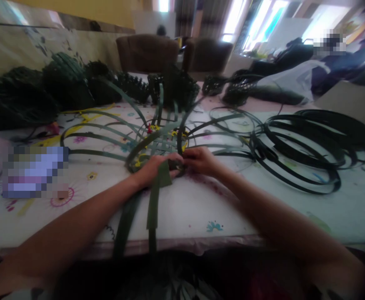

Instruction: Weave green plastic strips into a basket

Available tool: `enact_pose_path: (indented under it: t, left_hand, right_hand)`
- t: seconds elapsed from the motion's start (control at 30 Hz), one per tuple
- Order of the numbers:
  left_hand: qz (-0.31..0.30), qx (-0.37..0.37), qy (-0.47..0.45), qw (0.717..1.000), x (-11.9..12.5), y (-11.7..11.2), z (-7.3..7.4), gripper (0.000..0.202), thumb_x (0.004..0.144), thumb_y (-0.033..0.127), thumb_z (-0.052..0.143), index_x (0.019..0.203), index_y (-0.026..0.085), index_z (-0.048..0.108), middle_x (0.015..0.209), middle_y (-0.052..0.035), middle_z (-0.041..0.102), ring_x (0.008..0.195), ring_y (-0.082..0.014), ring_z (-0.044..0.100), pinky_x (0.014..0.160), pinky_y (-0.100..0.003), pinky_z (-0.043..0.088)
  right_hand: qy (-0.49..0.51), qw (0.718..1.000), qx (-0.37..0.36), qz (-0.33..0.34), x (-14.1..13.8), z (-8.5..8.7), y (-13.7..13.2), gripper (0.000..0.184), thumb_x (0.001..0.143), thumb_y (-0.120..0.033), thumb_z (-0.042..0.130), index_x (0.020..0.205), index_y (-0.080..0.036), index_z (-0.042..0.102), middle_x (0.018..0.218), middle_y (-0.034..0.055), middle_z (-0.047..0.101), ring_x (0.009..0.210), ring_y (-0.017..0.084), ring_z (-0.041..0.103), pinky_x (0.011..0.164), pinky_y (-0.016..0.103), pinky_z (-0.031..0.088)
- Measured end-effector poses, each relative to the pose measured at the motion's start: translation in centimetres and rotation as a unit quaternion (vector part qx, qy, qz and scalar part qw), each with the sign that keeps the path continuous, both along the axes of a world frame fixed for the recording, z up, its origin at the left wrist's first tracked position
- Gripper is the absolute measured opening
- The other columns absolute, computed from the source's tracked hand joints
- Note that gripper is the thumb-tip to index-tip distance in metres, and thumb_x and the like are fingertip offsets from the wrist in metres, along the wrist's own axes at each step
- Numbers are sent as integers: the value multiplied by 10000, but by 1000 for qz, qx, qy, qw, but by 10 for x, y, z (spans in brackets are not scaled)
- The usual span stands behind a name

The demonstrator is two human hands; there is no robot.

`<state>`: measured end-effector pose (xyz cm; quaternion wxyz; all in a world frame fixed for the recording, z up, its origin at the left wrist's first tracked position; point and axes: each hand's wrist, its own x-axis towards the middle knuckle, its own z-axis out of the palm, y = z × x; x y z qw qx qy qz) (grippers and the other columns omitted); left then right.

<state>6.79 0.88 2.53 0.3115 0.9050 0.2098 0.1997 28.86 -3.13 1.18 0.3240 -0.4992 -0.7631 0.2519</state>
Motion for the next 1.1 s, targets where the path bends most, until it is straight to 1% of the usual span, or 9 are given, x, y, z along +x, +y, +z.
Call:
enact_pose_path:
  t: [0.17, 0.27, 0.47, 0.57, 0.63, 0.7, 0.8, 0.9, 1.1]
  left_hand:
    - [-30, 30, -23, 999, -1, 5, -7, 477, 879, 222, 611, 1354, 233, 562, 1346, -72, 630, 1194, -221, 614, 1051, -353, 473]
    - [-40, 43, -14, 998, -1, 9, -10, 459, 917, 247, 575, 1376, 246, 576, 1401, -58, 607, 1290, -231, 567, 1116, -378, 442]
    - [-46, 24, -12, 999, -2, 7, -4, 415, 942, 279, 569, 1353, 254, 618, 1376, -49, 632, 1287, -228, 582, 1128, -394, 447]
    - [-50, 17, -17, 998, -2, 5, -3, 431, 933, 246, 575, 1362, 256, 613, 1391, -52, 620, 1293, -233, 578, 1129, -398, 448]
    - [-45, 17, -18, 999, -1, 5, -4, 448, 919, 221, 578, 1363, 263, 613, 1391, -47, 620, 1292, -233, 578, 1134, -399, 443]
    - [-36, 20, -12, 999, -1, 6, -5, 459, 904, 205, 578, 1358, 265, 617, 1387, -43, 624, 1280, -232, 587, 1135, -401, 443]
    - [-31, 26, -1, 999, 1, 6, -4, 475, 887, 196, 578, 1353, 279, 619, 1389, -29, 623, 1275, -228, 589, 1130, -400, 448]
    - [-29, 33, 11, 999, 2, 5, -2, 483, 881, 193, 576, 1351, 292, 619, 1393, -21, 620, 1267, -219, 594, 1128, -386, 448]
    - [-16, 39, 27, 999, 1, 5, -1, 445, 881, 243, 580, 1320, 243, 651, 1362, -43, 643, 1266, -236, 599, 1131, -384, 445]
  right_hand:
    - [-2, 1000, -20, -13, -2, 6, 3, 273, 808, -322, 570, 609, -181, 448, 584, -53, 375, 599, 88, 331, 562, 249, 231]
    - [-5, 1000, -22, -20, 1, 9, 1, 296, 806, -309, 598, 583, -173, 459, 568, -52, 387, 598, 87, 345, 566, 247, 246]
    - [-56, 998, -21, 9, 13, 20, -19, 65, 819, -224, 647, 831, -160, 655, 735, -15, 607, 688, 116, 507, 645, 240, 354]
    - [-118, 992, 25, 32, 16, 25, -26, 105, 824, -195, 675, 917, -145, 668, 858, 30, 639, 764, 138, 545, 692, 251, 390]
    - [-165, 984, 56, 44, 16, 27, -27, 68, 861, -133, 613, 880, -142, 677, 912, 53, 645, 780, 136, 558, 713, 251, 400]
    - [-197, 977, 70, 44, 15, 26, -28, 171, 903, -101, 540, 850, -152, 694, 968, 64, 657, 786, 130, 575, 722, 248, 406]
    - [-211, 973, 96, -5, 13, 24, -29, 185, 931, -144, 545, 905, -176, 725, 1061, 70, 667, 818, 136, 593, 715, 250, 404]
    - [-226, 968, 101, -50, 8, 23, -30, 159, 916, -165, 581, 911, -195, 738, 997, 50, 683, 816, 142, 595, 687, 251, 381]
    - [-367, 923, 3, -111, -11, 43, -21, 179, 870, -159, 596, 912, -225, 757, 894, 41, 714, 755, 152, 589, 591, 268, 278]
